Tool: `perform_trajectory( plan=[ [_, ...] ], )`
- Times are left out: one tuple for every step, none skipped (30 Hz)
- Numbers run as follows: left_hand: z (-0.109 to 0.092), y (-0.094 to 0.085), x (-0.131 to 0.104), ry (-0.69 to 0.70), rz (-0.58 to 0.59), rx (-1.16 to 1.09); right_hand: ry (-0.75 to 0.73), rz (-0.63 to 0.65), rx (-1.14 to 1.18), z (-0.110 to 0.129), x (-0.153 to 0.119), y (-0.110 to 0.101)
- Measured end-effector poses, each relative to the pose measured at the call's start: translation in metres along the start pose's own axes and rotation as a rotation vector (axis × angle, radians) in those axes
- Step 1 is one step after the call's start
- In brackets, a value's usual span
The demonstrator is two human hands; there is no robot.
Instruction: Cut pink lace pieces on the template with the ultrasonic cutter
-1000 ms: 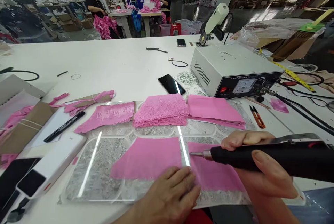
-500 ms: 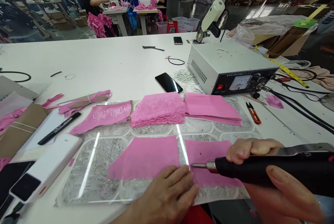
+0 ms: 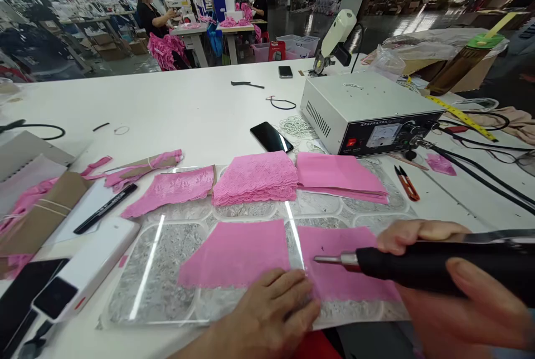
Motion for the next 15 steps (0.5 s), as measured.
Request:
perform_trajectory(
  plan=[
    [0.001, -0.004, 0.001, 0.015, 0.021, -0.015, -0.032, -0.097, -0.001, 0.002, 0.003, -0.008],
    [0.003, -0.01, 0.004, 0.027, 0.056, -0.032, -0.066, -0.203, -0.007, 0.005, 0.006, -0.018],
    [0.007, -0.015, 0.009, 0.028, 0.09, -0.049, -0.104, -0.308, -0.017, 0.008, 0.01, -0.028],
    [0.013, -0.02, 0.015, 0.016, 0.13, -0.065, -0.147, -0.407, -0.028, 0.011, 0.013, -0.04],
    [0.02, -0.025, 0.024, -0.003, 0.174, -0.079, -0.192, -0.496, -0.035, 0.013, 0.016, -0.052],
    [0.028, -0.027, 0.036, -0.035, 0.215, -0.088, -0.241, -0.578, -0.035, 0.016, 0.019, -0.063],
    [0.036, -0.026, 0.049, -0.058, 0.295, -0.1, -0.285, -0.65, -0.036, 0.019, 0.021, -0.074],
    [0.044, -0.021, 0.065, -0.063, 0.386, -0.117, -0.314, -0.716, -0.041, 0.021, 0.022, -0.084],
    [0.049, -0.014, 0.081, -0.065, 0.485, -0.129, -0.331, -0.776, -0.047, 0.022, 0.021, -0.093],
    [0.052, -0.005, 0.098, -0.035, 0.523, -0.139, -0.334, -0.821, -0.059, 0.023, 0.02, -0.099],
    [0.053, 0.006, 0.115, 0.003, 0.547, -0.15, -0.332, -0.855, -0.073, 0.024, 0.018, -0.103],
    [0.05, 0.018, 0.132, 0.044, 0.571, -0.161, -0.332, -0.874, -0.085, 0.025, 0.015, -0.105],
    [0.045, 0.03, 0.147, 0.086, 0.598, -0.172, -0.332, -0.879, -0.093, 0.025, 0.012, -0.105],
    [0.038, 0.042, 0.16, 0.119, 0.627, -0.18, -0.327, -0.871, -0.094, 0.026, 0.008, -0.105],
    [0.03, 0.053, 0.171, 0.147, 0.656, -0.187, -0.322, -0.862, -0.094, 0.027, 0.004, -0.105]
  ],
)
Point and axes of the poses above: each hand's wrist, its own x-axis towards the middle knuckle, its own y-axis out of the palm, z = x × y, the point moved 2 cm from there along x, towards the middle knuckle, and after that the axes turned 5 degrees about z, right-handed, at the moved point
